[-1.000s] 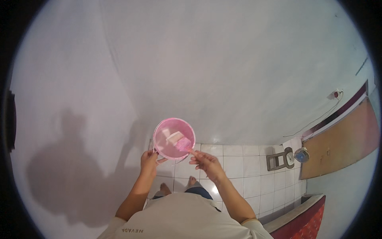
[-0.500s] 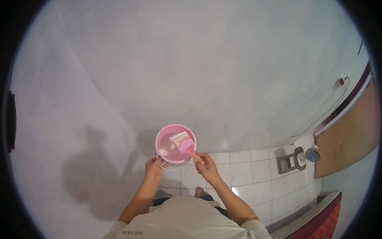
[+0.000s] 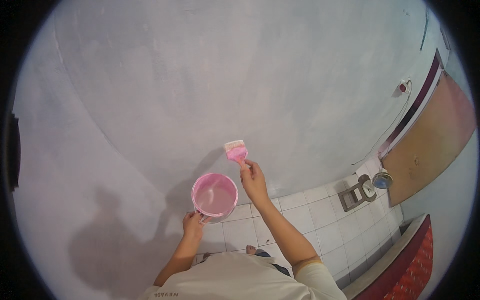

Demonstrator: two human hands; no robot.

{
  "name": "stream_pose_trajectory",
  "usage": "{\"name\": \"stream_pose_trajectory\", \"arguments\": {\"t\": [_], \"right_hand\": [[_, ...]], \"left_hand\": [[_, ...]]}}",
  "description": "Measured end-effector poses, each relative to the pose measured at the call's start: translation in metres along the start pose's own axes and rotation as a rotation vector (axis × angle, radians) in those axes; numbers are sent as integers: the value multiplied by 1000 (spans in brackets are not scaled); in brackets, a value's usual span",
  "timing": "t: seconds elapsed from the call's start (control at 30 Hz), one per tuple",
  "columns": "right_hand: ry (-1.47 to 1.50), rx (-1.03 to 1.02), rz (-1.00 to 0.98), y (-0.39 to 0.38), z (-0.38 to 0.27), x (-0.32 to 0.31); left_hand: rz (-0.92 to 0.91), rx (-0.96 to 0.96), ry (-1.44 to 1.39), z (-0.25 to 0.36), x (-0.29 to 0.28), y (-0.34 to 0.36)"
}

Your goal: The person paints the lower corner of a wall using a brush, frequently dipping the brush into a pink bucket containing white paint.

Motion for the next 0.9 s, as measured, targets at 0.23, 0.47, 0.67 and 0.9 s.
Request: {"name": "stream_pose_trajectory", "arguments": {"t": [0.23, 0.47, 0.67, 0.9], "right_hand": [[106, -34, 130, 81, -134, -19], [70, -296, 103, 104, -322, -27], [118, -319, 147, 82, -293, -47], [67, 206, 186, 100, -95, -62]], "left_hand": [[106, 7, 79, 23, 10, -18], [150, 17, 120, 39, 17, -31], [170, 17, 111, 36, -2, -29], [182, 0, 44, 33, -11, -24]]}}
Point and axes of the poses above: each hand's wrist, its own y-axis towards the middle knuckle, its own x-axis out of the palm, z = x × y, the point moved 5 cm from there along y, towards the middle knuckle, and after that the axes turned 7 degrees about y, right-handed, at the moved point
